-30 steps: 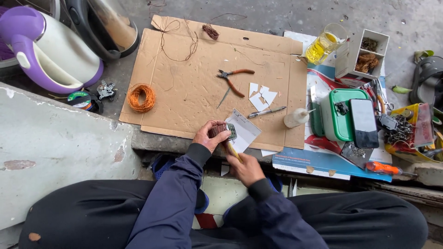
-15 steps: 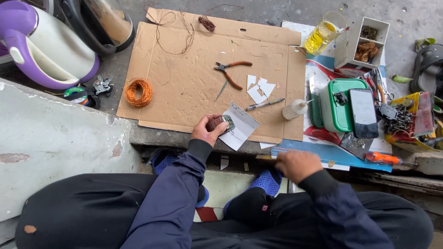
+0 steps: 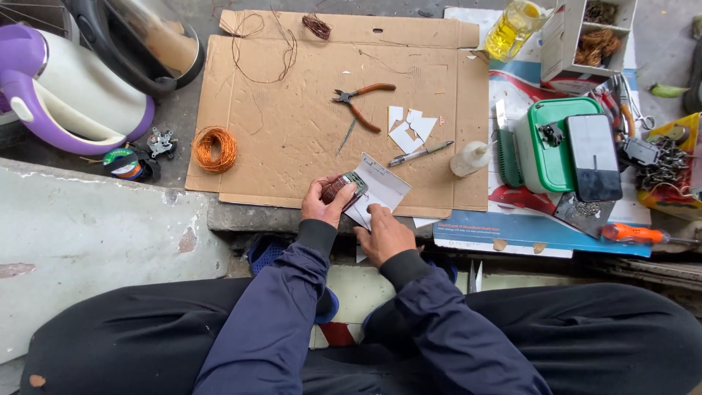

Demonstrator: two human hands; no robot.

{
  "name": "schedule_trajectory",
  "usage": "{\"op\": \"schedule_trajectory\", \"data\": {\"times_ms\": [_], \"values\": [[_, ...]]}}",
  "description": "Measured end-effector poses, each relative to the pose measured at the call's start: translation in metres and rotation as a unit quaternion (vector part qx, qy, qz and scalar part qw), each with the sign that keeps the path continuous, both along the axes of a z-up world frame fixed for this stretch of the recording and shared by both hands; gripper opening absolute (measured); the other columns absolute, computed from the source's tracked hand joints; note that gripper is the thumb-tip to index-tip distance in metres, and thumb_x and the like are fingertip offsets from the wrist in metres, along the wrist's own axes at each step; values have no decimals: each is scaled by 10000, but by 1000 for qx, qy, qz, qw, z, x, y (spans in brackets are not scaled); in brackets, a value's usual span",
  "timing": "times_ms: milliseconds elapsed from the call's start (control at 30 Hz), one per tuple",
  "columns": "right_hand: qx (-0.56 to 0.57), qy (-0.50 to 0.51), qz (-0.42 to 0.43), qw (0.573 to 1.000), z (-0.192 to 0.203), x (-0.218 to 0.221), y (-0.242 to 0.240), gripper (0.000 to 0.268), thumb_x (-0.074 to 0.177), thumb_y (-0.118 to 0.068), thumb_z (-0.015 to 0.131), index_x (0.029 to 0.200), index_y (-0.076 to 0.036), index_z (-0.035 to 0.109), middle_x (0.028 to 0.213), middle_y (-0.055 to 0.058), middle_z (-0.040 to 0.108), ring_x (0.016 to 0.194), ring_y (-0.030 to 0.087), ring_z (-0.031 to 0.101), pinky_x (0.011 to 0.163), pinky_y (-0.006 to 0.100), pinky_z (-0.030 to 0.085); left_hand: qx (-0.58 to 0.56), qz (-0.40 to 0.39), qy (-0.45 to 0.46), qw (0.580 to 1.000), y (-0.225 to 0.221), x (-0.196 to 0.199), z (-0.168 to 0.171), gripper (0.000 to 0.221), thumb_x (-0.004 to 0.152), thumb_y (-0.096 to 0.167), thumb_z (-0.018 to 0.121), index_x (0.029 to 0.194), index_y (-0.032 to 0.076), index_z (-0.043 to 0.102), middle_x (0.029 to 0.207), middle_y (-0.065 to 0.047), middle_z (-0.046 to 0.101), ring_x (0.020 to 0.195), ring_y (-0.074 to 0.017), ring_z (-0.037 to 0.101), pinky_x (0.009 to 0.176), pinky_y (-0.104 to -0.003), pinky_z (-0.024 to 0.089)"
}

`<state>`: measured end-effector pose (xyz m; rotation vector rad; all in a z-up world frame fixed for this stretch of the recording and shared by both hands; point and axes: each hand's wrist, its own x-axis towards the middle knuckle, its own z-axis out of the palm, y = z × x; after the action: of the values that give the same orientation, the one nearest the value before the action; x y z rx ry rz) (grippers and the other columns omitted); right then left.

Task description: Wrapping a copper wire coil with thin plastic or paper insulation strips for repair or assembly.

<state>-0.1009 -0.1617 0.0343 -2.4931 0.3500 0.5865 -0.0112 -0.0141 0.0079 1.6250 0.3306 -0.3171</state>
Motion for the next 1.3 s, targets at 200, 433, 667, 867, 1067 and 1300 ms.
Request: {"op": "schedule_trajectory", "data": {"times_ms": [200, 433, 667, 867, 1067, 1300], "values": [[-1, -61, -5, 998, -38, 9, 1, 311, 1029, -418, 651, 1266, -225, 598, 1212, 54, 600, 948, 505, 776, 829, 598, 633, 20, 2, 15, 1000, -3, 5, -3, 608, 758, 423, 1073, 1261, 216, 801, 1140, -68, 822, 1070, -156, 773, 941, -337, 658], [372, -1, -316, 873, -38, 8, -8, 192, 912, -293, 779, 1033, -148, 743, 592, 23, 733, 504, 168, 730, 533, 261, 524, 11, -14, 12, 1000, 2, 3, -11, 620, 783, 410, 1061, 1302, 205, 789, 1183, -87, 825, 1084, -154, 773, 949, -332, 666], [370, -44, -239, 897, -23, -1, -8, 282, 1039, -440, 742, 1146, -186, 801, 569, 29, 668, 588, 188, 657, 685, 313, 558, -26, -8, 5, 1000, 9, -2, -4, 591, 795, 346, 1064, 1295, 197, 786, 1133, -38, 825, 1032, -93, 735, 920, -281, 671], [294, -111, -214, 925, -2, -32, -20, 309, 1062, -288, 616, 1285, -276, 830, 789, 202, 777, 878, 391, 763, 904, 528, 615, -37, -23, -4, 999, 13, 1, -12, 558, 852, 338, 1029, 1307, 155, 764, 1133, -58, 810, 1036, -92, 684, 917, -316, 649], [294, -141, -144, 934, 11, -41, -33, 271, 1124, -241, 586, 1320, -241, 773, 984, 231, 847, 1006, 513, 788, 866, 648, 655, -33, -17, -9, 999, 12, -2, -8, 545, 841, 327, 1038, 1288, 176, 765, 1099, -33, 811, 1002, -67, 696, 919, -281, 647], [221, -143, -80, 962, -10, -42, -46, 224, 1132, -299, 566, 1303, -335, 705, 1005, 131, 862, 975, 438, 808, 906, 620, 663, -31, -17, -12, 999, 11, -2, 1, 520, 859, 307, 1027, 1289, 163, 773, 1111, -46, 820, 1031, -64, 696, 949, -283, 634]]}}
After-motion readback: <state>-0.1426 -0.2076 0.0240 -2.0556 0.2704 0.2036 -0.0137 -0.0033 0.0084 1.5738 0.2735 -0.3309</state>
